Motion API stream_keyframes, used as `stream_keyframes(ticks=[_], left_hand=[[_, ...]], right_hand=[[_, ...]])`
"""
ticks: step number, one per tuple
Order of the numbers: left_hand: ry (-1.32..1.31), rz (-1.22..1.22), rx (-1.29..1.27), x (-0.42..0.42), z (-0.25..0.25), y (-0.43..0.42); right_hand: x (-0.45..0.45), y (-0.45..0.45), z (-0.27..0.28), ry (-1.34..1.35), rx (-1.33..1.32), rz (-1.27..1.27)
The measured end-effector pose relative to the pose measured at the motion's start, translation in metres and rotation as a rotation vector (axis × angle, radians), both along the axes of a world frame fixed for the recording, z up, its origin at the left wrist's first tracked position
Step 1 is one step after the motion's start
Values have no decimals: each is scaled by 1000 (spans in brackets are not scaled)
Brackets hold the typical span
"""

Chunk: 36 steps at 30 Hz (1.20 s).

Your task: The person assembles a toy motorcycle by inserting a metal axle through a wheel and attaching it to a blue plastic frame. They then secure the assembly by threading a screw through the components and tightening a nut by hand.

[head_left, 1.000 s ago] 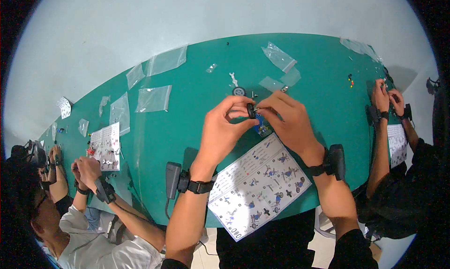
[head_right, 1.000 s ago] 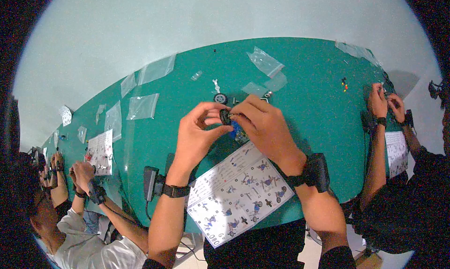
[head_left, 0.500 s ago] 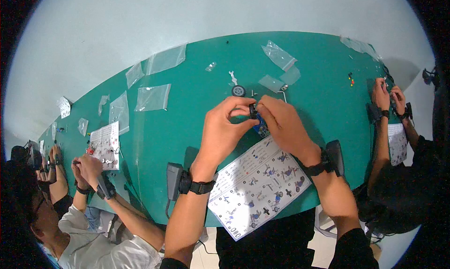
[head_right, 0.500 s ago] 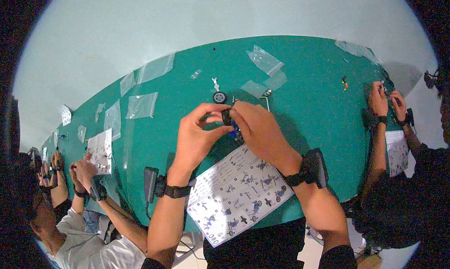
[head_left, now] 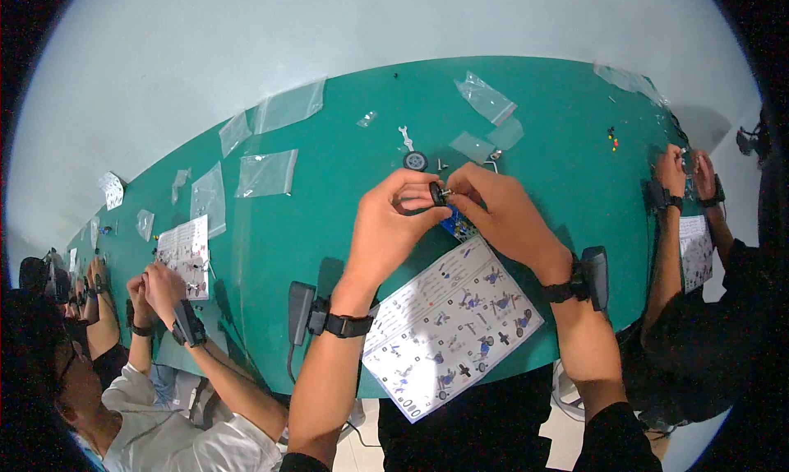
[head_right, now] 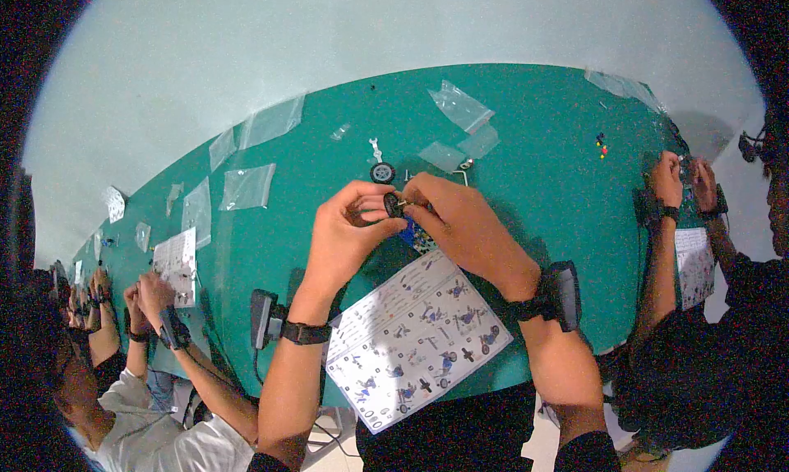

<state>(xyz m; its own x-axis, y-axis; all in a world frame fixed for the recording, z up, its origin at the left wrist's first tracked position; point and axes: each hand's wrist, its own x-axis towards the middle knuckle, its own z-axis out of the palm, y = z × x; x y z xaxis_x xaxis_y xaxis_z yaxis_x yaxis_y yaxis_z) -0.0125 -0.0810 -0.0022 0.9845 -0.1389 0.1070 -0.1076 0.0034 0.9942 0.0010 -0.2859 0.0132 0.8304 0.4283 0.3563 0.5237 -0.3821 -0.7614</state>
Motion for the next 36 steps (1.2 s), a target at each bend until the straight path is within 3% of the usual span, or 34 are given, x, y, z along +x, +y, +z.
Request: stream_keyframes(ticks=[5,8,11,15,18,21,24,27,30,33,36], left_hand=[[59,-52,-42,2,-1,3],[62,-52,-84,-2,1,1],[-42,-23,8,-5,2,-4],[-321,11,177,-8,10,-8],[-99,36,-121,-4,7,-7],[61,-27,-8,-2,6,1],[1,-18,7,-3,6,0],[-224,6,-55,-3,3,-1],[-101,-75,-318,-7,6,7],[-262,104,-96,-4,9,-3],[-178,119,277,-4,4,-2]], right_hand=[[0,-5,0,-249,-254,-10],[-6,-4,11,-245,-381,-18],[-4,3,-4,-148,-89,1],[-5,4,7,82,-29,-15],[-4,5,5,32,-23,-31],[-5,7,-1,-26,-18,-41],[-4,8,-2,-9,6,-55],[-4,8,-4,54,40,-96],[-5,10,-4,106,82,-126],[-4,10,-6,65,88,-143],[-4,13,-8,41,115,-154]])
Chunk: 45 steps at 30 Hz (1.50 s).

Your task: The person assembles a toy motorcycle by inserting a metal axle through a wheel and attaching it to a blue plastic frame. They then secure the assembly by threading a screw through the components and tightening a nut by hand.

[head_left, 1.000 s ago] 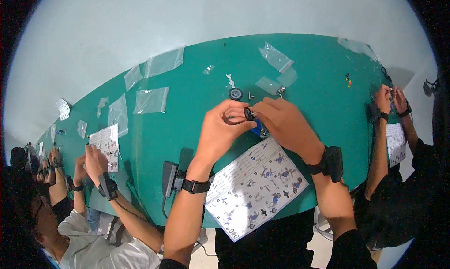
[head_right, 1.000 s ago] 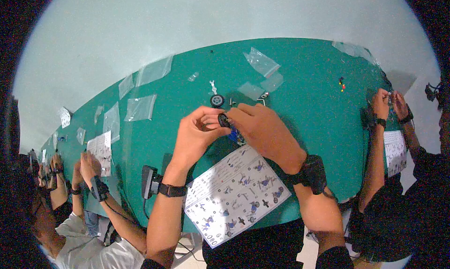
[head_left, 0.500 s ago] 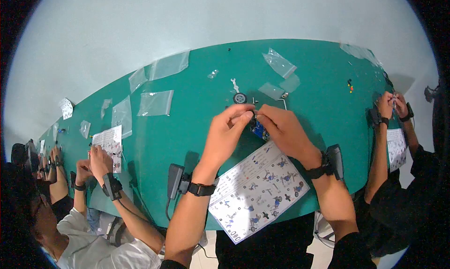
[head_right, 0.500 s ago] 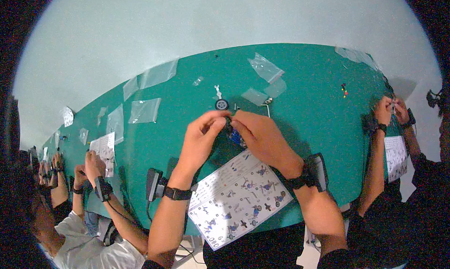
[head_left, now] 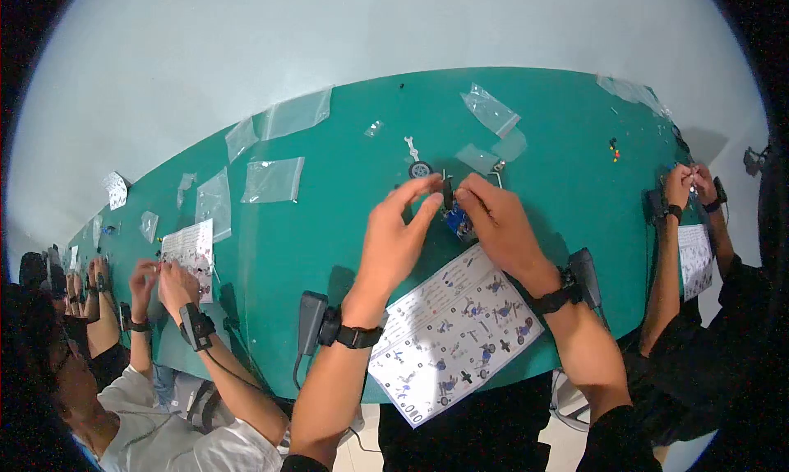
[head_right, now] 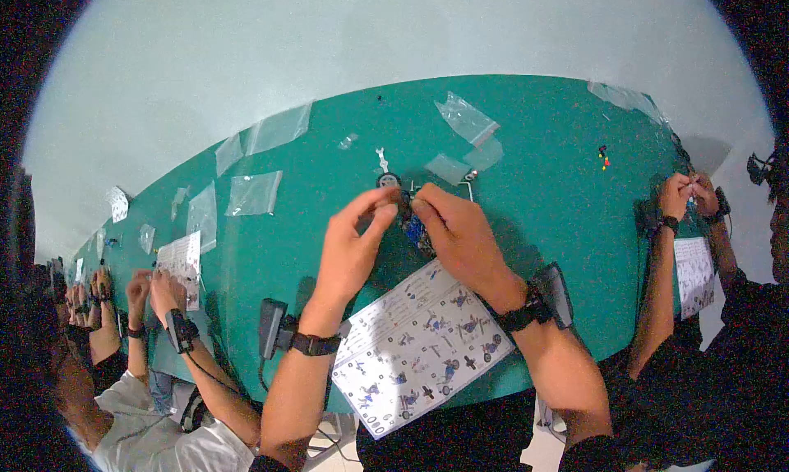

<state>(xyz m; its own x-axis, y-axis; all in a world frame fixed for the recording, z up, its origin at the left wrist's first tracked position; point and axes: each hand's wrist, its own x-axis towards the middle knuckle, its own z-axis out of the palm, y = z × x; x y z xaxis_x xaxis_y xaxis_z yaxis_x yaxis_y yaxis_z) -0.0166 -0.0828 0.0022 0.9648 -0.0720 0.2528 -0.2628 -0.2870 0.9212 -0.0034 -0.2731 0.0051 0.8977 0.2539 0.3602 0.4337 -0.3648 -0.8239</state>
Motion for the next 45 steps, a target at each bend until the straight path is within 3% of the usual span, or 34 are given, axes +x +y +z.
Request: stream_keyframes(ticks=[1,7,13,16,19,22,26,32,35,38,39,45], left_hand=[[145,-47,-64,-3,4,0],[85,-146,-413,3,-5,-3],[-14,-281,-473,2,-3,6],[39,-221,-646,-3,3,5],[62,-11,-260,0,9,-1],[204,-6,-180,0,1,1],[180,-32,-304,-1,5,-1],[-124,-270,-429,6,-11,12],[6,-44,-396,-2,11,-1],[154,-7,-90,-1,7,-1],[195,-6,-97,-3,12,-3],[-81,-227,-275,-1,5,4]], right_hand=[[-1,0,1,5,-5,-5],[-2,1,4,-45,-46,3],[-2,0,3,30,-23,-6],[-3,1,4,55,-26,-2],[-5,4,3,14,-57,-9],[-4,5,-2,-41,-74,-19],[-6,5,3,-61,-62,-15],[-6,4,2,70,-23,17],[-6,6,-1,17,6,23],[-6,6,-1,-64,6,38],[-6,6,-1,-58,7,34],[-5,4,-3,10,20,41]])
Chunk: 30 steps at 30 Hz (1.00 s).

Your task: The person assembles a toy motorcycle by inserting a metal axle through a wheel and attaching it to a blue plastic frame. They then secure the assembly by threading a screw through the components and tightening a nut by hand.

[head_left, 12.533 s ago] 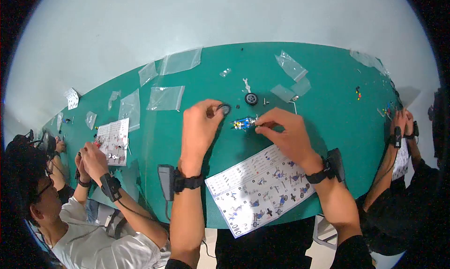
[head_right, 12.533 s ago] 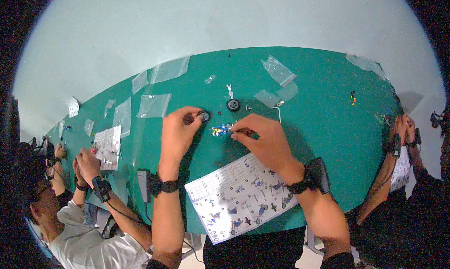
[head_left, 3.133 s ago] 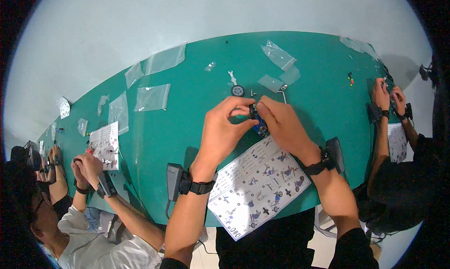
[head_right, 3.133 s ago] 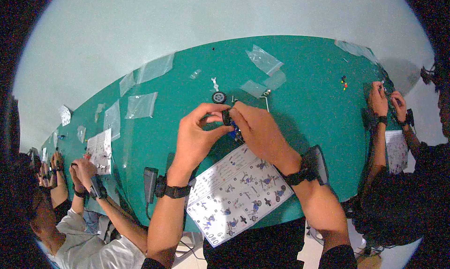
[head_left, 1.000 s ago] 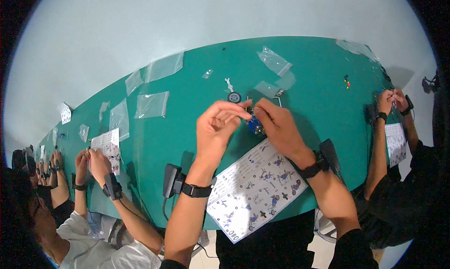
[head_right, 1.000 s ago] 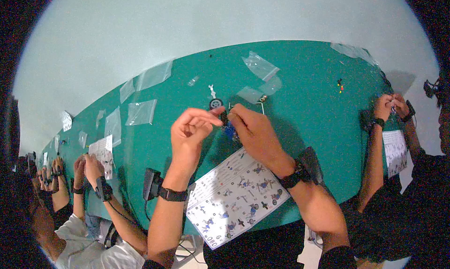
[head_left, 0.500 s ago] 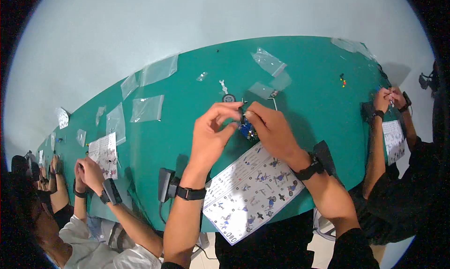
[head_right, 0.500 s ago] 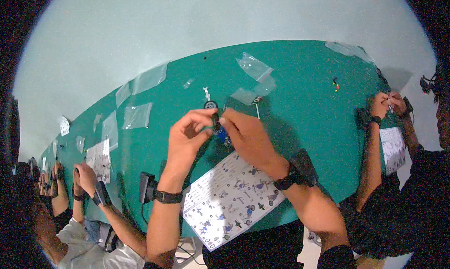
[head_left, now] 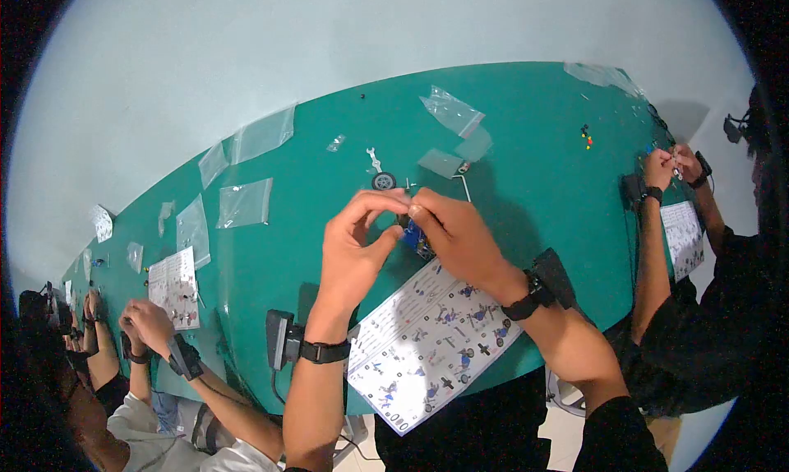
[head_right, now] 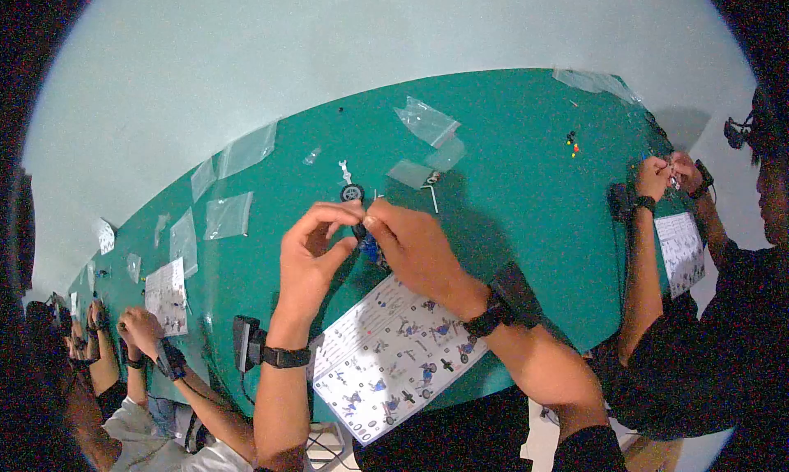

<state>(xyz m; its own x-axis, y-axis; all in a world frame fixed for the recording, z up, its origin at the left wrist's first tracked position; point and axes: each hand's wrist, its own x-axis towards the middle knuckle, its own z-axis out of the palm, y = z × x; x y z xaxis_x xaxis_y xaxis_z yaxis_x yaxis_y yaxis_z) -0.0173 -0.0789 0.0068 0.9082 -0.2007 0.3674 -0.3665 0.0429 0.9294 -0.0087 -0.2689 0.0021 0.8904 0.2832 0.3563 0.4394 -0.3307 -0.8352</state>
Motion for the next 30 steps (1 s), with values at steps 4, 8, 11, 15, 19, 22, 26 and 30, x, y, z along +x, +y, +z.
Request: stream_keyframes(ticks=[4,8,11,15,19,22,26,30], left_hand=[[50,11,-118,1,0,-1],[201,204,207,-4,7,-7],[167,171,169,-5,9,-10],[39,-16,-19,-1,2,-1],[44,108,-134,-1,7,-7],[283,199,152,-2,9,-7],[191,133,134,-4,11,-7],[-36,52,70,-3,4,-5]], right_hand=[[1,1,-3,10,37,-7],[-3,3,4,-13,31,-44],[-1,0,6,80,11,-60],[-1,2,2,50,12,-31],[-1,2,3,16,9,-24],[-1,1,5,35,15,-31],[-1,0,7,60,-1,-63],[-2,2,4,74,38,-32]])
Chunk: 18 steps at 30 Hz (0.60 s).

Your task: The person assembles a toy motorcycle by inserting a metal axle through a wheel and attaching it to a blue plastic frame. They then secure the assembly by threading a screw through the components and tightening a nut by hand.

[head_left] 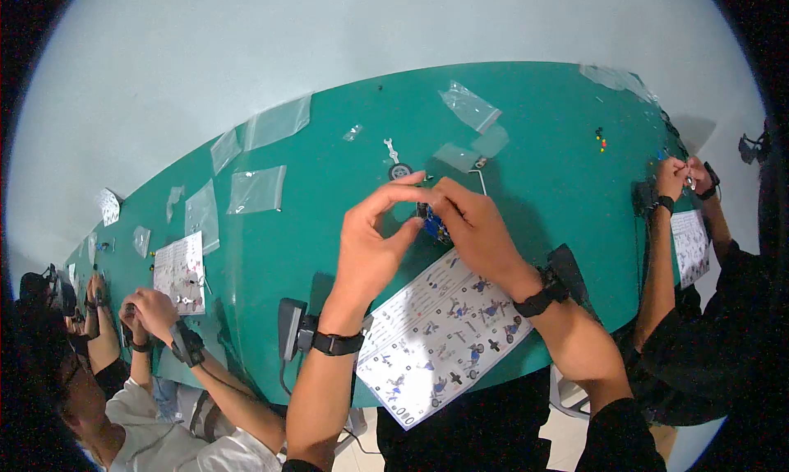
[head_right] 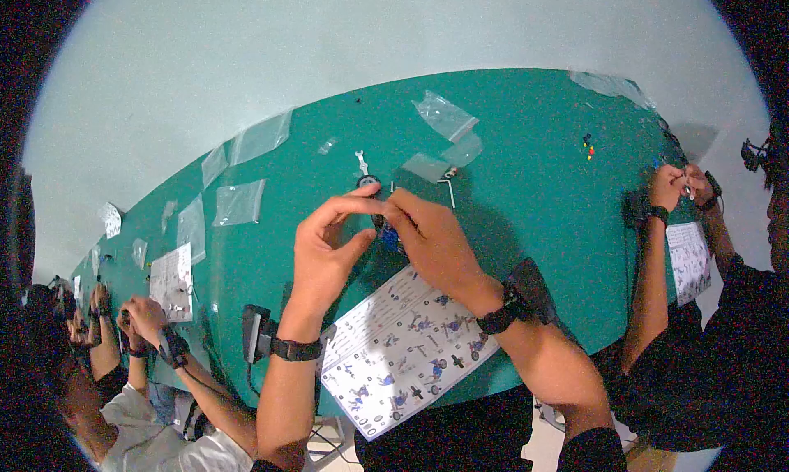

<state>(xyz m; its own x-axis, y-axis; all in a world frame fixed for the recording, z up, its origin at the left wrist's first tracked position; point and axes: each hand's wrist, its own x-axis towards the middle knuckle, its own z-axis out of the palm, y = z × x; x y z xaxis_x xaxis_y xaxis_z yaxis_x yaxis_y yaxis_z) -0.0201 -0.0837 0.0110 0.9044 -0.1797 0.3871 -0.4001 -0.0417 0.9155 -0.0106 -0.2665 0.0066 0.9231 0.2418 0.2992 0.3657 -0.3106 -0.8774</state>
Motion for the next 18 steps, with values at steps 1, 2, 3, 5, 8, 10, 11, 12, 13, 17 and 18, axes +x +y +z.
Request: stream_keyframes(ticks=[1,2,3,5,8,10,11,12,13,17,18], left_hand=[[-22,-32,-59,0,-1,-1],[-14,6,-32,0,-1,-2],[-8,45,-5,1,0,-2],[60,111,83,1,1,-2],[219,164,159,-1,2,-2],[87,155,234,-4,13,-1],[20,148,271,-5,16,-1],[-19,102,225,-3,12,1],[-59,57,180,0,5,3],[0,107,63,0,7,-1],[92,115,104,0,8,-1]], right_hand=[[-1,0,1,9,7,7],[-2,1,2,18,14,14],[-1,0,1,15,13,4],[0,0,0,8,13,-15],[-1,1,-1,-15,9,-23],[0,-1,1,30,8,-11],[0,-2,1,53,7,-8],[0,0,0,23,27,-12],[0,3,-3,-9,49,-16],[-1,1,-3,57,38,7],[-1,1,-1,37,30,-2]])
